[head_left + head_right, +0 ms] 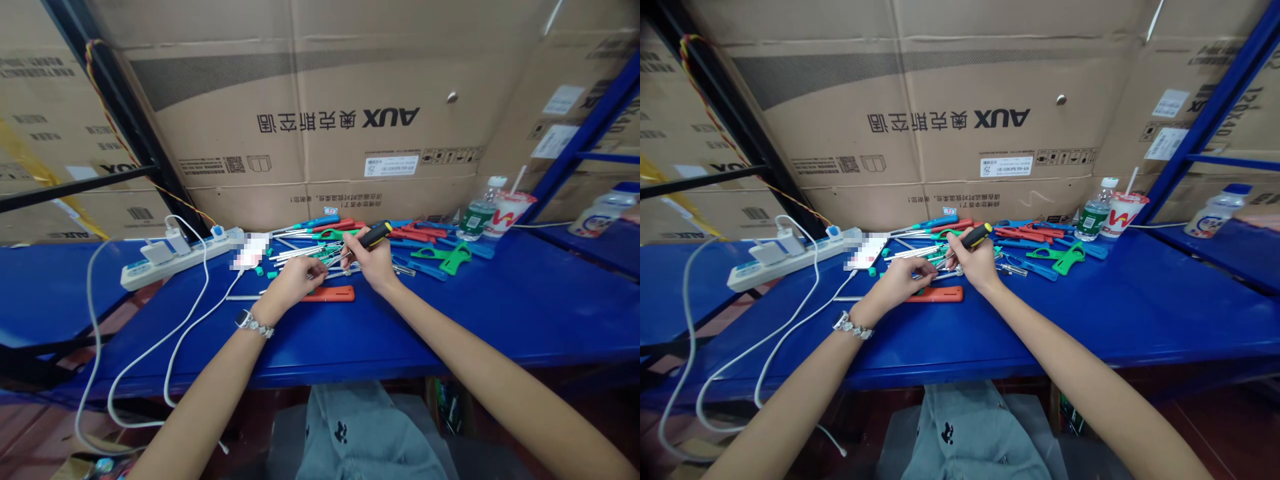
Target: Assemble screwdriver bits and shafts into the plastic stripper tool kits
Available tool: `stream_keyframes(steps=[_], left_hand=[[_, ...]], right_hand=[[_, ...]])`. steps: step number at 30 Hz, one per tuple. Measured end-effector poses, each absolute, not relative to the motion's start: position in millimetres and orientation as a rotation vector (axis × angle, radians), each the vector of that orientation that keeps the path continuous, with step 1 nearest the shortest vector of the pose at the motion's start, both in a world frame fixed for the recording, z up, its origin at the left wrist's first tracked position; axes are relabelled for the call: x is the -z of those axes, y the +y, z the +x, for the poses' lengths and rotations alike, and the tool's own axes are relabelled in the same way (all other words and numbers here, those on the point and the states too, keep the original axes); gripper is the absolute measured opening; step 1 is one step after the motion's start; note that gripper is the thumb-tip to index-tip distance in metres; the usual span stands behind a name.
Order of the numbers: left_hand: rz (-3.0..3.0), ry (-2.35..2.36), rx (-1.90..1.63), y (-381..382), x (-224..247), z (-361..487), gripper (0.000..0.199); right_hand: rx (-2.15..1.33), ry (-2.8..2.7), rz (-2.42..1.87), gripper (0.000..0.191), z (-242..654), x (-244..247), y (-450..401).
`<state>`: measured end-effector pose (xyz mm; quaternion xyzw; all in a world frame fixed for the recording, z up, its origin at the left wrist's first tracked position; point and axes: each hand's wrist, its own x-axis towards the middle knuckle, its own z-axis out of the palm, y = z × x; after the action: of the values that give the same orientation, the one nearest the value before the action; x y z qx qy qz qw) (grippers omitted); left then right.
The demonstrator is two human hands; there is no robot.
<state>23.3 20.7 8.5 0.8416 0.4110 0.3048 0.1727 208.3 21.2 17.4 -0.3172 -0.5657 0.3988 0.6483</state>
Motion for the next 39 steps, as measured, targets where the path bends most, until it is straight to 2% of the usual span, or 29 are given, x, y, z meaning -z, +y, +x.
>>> stream_keyframes(steps=[11,19,39], left_hand=[[2.554,1.162,-0.886,23.8,-4.4,24.0,0.011],[2.49,1.173,-0.888,26.3,-2.1,21.2,0.006],[2.58,1.193,-0.905,20.3,-6.1,23.5,0.016]], right_hand=[[-0.826,-1.387,-0.754,0.04,205.4,-10.9,18.8],[-0.839,-1.358,-0.733,0.039,207.3,-15.2,18.0],[-0.825,-1.399,-0.722,0.033,207.7,-11.3,18.6]])
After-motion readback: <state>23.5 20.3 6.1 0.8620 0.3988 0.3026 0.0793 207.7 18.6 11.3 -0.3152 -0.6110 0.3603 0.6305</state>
